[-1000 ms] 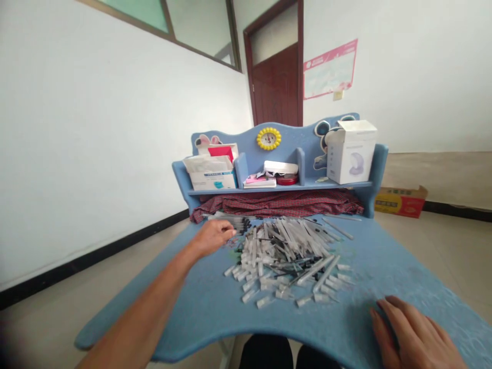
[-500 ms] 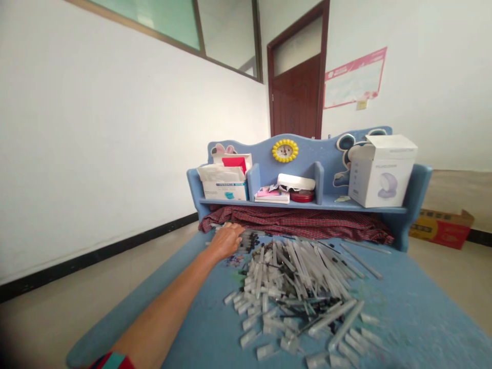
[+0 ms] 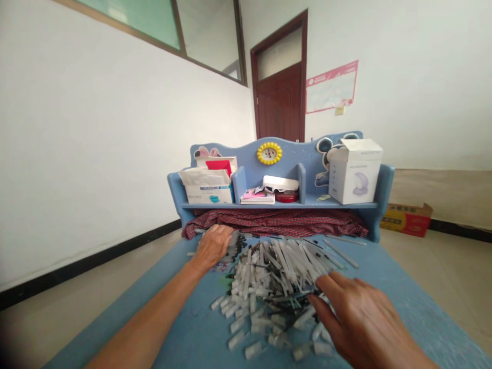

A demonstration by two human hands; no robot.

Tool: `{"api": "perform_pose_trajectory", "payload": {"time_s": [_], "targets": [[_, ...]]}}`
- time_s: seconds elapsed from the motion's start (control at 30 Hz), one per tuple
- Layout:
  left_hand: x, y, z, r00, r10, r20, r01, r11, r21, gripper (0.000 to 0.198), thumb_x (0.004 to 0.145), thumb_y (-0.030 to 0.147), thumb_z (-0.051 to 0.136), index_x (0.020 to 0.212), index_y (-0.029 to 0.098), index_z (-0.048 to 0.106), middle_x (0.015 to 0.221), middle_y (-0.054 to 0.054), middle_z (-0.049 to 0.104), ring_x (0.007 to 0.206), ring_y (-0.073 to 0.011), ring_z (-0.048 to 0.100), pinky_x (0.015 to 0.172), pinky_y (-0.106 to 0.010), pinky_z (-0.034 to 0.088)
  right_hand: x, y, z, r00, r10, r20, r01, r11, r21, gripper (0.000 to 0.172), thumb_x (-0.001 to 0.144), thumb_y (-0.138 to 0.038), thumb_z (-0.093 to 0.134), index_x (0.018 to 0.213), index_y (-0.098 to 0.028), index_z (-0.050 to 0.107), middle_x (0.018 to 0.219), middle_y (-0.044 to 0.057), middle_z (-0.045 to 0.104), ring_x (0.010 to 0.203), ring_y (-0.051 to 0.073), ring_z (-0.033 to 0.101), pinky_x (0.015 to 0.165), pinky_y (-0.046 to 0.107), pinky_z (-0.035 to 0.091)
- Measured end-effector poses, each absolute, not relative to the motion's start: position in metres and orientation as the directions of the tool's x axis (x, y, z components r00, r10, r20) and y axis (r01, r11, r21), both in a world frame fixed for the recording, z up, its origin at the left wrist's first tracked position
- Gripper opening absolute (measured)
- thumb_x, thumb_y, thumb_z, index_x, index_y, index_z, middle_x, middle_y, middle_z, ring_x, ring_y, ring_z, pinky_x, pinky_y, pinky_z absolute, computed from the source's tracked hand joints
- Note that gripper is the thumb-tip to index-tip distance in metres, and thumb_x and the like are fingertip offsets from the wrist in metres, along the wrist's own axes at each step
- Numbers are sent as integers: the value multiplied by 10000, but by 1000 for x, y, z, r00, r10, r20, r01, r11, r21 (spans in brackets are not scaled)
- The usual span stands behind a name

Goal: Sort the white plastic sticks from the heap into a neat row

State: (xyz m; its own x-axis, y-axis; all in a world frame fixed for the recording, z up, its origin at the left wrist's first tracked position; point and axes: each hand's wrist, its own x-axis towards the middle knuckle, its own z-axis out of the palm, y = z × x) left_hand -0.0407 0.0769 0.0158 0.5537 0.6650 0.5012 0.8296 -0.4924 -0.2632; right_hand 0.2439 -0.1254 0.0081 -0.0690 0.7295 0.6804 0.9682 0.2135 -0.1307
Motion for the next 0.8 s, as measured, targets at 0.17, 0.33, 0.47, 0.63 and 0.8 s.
{"api": "perform_pose_trajectory", "payload": {"time_s": [0.17, 0.33, 0.47, 0.63, 0.8], "targets": [[-23, 58, 18, 631, 550, 548, 757, -592, -277, 211, 913, 157, 374, 1016, 154, 557, 917, -74, 586, 874, -206, 506, 793, -339, 420, 209, -69, 50, -126, 881, 457, 951, 238, -196, 195, 843, -345, 479, 771, -220, 609, 624, 27, 652, 569, 168, 598, 509, 257, 299], [-10, 40, 15, 702, 396, 592, 632, -728, -263, 199, 909, 148, 376, 999, 157, 554, 869, -65, 573, 846, -190, 516, 768, -313, 433, 192, -24, 41, -103, 888, 448, 856, 309, -415, 268, 859, -368, 456, 699, -194, 582, 634, 33, 640, 584, 145, 568, 528, 239, 308], [-3, 31, 14, 735, 362, 573, 582, -771, -259, 201, 909, 152, 376, 992, 160, 559, 842, -60, 562, 814, -188, 503, 749, -304, 436, 190, -14, 20, -91, 934, 346, 677, 312, -667, 359, 893, -366, 370, 588, -194, 449, 515, -5, 557, 443, 105, 507, 456, 213, 323], [2, 26, 11, 758, 318, 570, 536, -801, -267, 227, 915, 154, 364, 1013, 160, 569, 828, -64, 562, 785, -187, 495, 724, -300, 436, 194, -18, 11, -94, 952, 293, 543, 295, -786, 375, 889, -378, 388, 571, -188, 449, 466, -34, 509, 372, 77, 436, 408, 202, 305], [5, 24, 10, 760, 282, 585, 511, -816, -270, 250, 913, 137, 366, 1073, 157, 557, 849, -71, 579, 793, -184, 509, 734, -296, 437, 199, -20, 16, -112, 933, 342, 563, 344, -752, 394, 861, -334, 452, 503, -170, 471, 436, -21, 507, 433, 75, 415, 459, 200, 315]]}}
